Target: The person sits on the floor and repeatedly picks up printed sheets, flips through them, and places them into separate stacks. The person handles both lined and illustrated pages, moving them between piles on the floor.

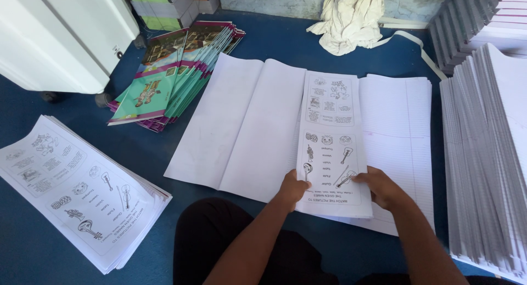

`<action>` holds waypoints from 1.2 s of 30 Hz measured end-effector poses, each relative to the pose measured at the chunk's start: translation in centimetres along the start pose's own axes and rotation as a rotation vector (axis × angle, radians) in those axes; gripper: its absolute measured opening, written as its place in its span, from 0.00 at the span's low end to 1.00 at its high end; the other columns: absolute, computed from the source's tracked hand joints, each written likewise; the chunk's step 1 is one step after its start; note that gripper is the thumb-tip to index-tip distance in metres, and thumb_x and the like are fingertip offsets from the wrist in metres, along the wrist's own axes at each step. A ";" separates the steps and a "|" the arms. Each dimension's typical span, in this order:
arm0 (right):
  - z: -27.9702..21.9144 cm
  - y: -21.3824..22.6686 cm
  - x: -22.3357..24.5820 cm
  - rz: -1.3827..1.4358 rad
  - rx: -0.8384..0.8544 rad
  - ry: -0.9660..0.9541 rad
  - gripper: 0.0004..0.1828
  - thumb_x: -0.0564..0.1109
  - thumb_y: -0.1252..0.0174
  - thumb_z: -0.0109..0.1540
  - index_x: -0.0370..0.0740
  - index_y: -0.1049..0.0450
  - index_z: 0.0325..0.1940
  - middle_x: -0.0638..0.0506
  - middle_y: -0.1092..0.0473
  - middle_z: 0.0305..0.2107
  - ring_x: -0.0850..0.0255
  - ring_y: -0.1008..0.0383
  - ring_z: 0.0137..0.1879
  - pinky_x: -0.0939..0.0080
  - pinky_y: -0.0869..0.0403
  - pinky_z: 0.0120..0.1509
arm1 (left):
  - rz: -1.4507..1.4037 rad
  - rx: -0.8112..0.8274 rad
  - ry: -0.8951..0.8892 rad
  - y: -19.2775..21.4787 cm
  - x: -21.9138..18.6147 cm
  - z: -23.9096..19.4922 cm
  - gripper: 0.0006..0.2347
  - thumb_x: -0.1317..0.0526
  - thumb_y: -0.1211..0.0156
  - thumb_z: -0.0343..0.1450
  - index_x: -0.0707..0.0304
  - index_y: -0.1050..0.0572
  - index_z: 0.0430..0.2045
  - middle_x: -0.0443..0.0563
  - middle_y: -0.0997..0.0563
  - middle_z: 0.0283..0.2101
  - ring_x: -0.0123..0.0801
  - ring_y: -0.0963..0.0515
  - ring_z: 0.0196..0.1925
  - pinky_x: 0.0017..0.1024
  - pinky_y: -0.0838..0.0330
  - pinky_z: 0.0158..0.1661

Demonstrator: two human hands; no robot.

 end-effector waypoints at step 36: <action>-11.5 -10.3 15.6 -0.017 0.173 0.540 0.29 0.39 0.46 0.63 0.37 0.36 0.70 0.40 0.27 0.53 0.54 0.24 0.57 0.54 0.24 0.56 | -0.148 -0.306 -0.651 11.7 -16.7 -17.8 0.15 0.73 0.48 0.69 0.76 0.28 0.50 0.61 0.18 0.46 0.36 0.19 0.46 0.31 0.26 0.49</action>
Point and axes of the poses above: each hand's wrist, its own z-axis towards the middle knuckle, its own y-axis out of the back of the hand, x = y × z, the point moved 2 cm from there along z, towards the middle knuckle
